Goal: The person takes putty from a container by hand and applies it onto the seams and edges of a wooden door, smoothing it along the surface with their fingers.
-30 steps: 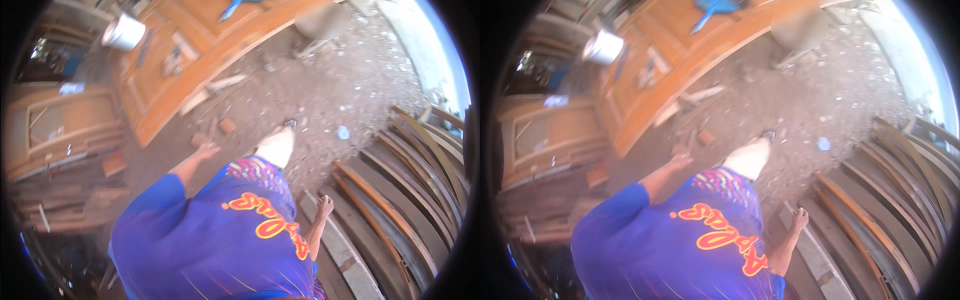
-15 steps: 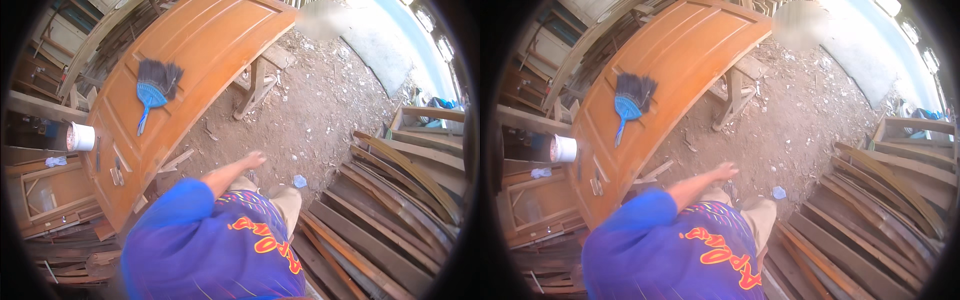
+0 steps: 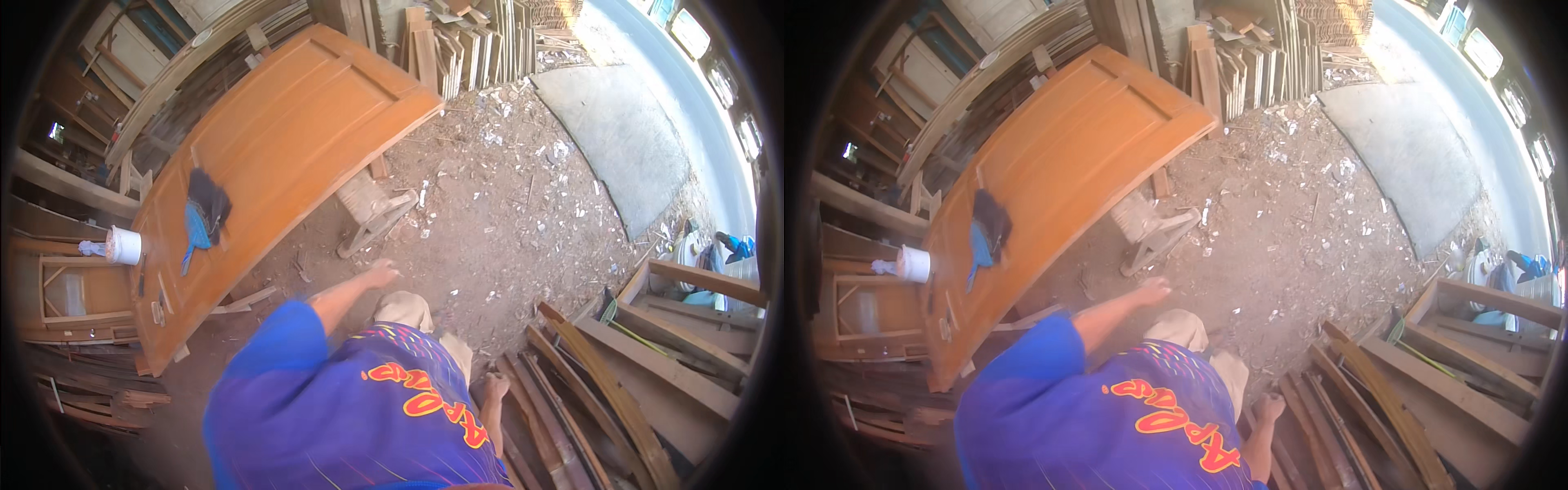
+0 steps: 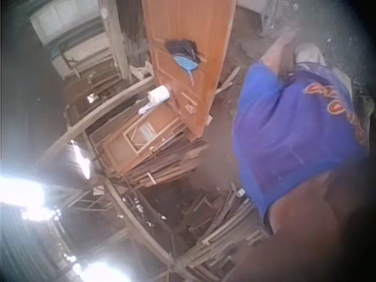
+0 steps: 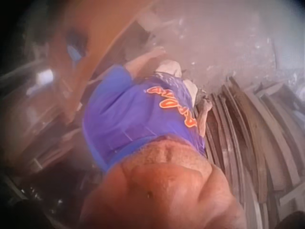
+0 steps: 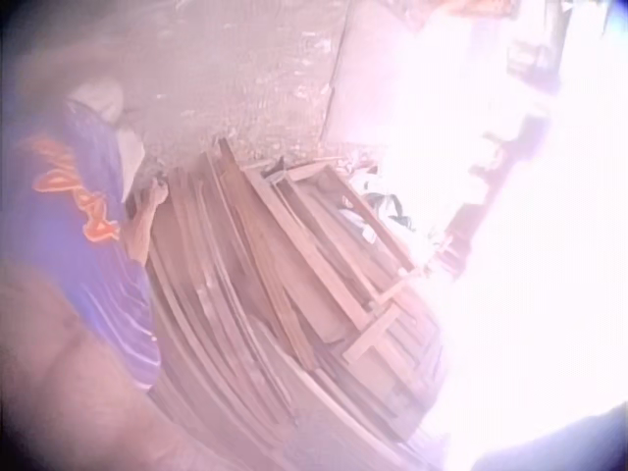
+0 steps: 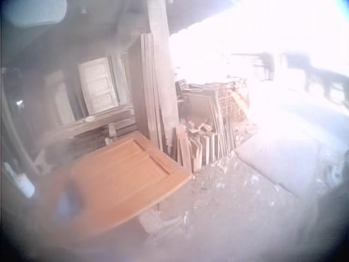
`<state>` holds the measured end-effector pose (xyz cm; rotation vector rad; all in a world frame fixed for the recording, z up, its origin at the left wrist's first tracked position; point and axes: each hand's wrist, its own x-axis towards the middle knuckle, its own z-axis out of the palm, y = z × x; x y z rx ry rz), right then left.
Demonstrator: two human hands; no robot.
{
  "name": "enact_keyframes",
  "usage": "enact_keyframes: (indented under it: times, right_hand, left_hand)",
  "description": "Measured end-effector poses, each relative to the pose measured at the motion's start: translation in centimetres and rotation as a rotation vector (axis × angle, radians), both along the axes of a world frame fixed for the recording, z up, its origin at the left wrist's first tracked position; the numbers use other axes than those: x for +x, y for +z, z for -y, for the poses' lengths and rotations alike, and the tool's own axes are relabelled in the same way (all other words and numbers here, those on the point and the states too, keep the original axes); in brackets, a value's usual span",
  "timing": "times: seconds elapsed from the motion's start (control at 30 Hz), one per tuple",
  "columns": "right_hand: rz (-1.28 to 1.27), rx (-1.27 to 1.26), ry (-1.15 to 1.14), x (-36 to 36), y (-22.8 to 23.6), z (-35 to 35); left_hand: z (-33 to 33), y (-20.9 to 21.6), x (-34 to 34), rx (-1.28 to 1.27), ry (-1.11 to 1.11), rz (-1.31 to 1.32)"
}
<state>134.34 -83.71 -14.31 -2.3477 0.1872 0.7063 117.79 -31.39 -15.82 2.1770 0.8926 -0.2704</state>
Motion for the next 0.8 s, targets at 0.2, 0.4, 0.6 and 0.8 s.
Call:
enact_keyframes:
  times: [0.2,0.4,0.6,0.8]
  right_hand:
    - [0.421,-0.036,0.023,30.5,3.0,-4.1]
    - [0.176,0.121,0.029,44.5,9.5,-14.8]
    - [-0.150,0.107,-0.123,51.8,-3.9,-8.2]
    - [-0.154,-0.038,-0.195,59.2,-0.7,-11.4]
  left_hand:
    - [3.0,-1.6,-6.7,0.139,-0.798,-0.683]
    - [3.1,-2.5,6.4,-0.111,-0.480,-0.667]
    - [-6.7,-4.0,38.4,-0.052,-0.203,-0.305]
    - [-17.4,1.6,78.2,-0.137,-0.028,0.008]
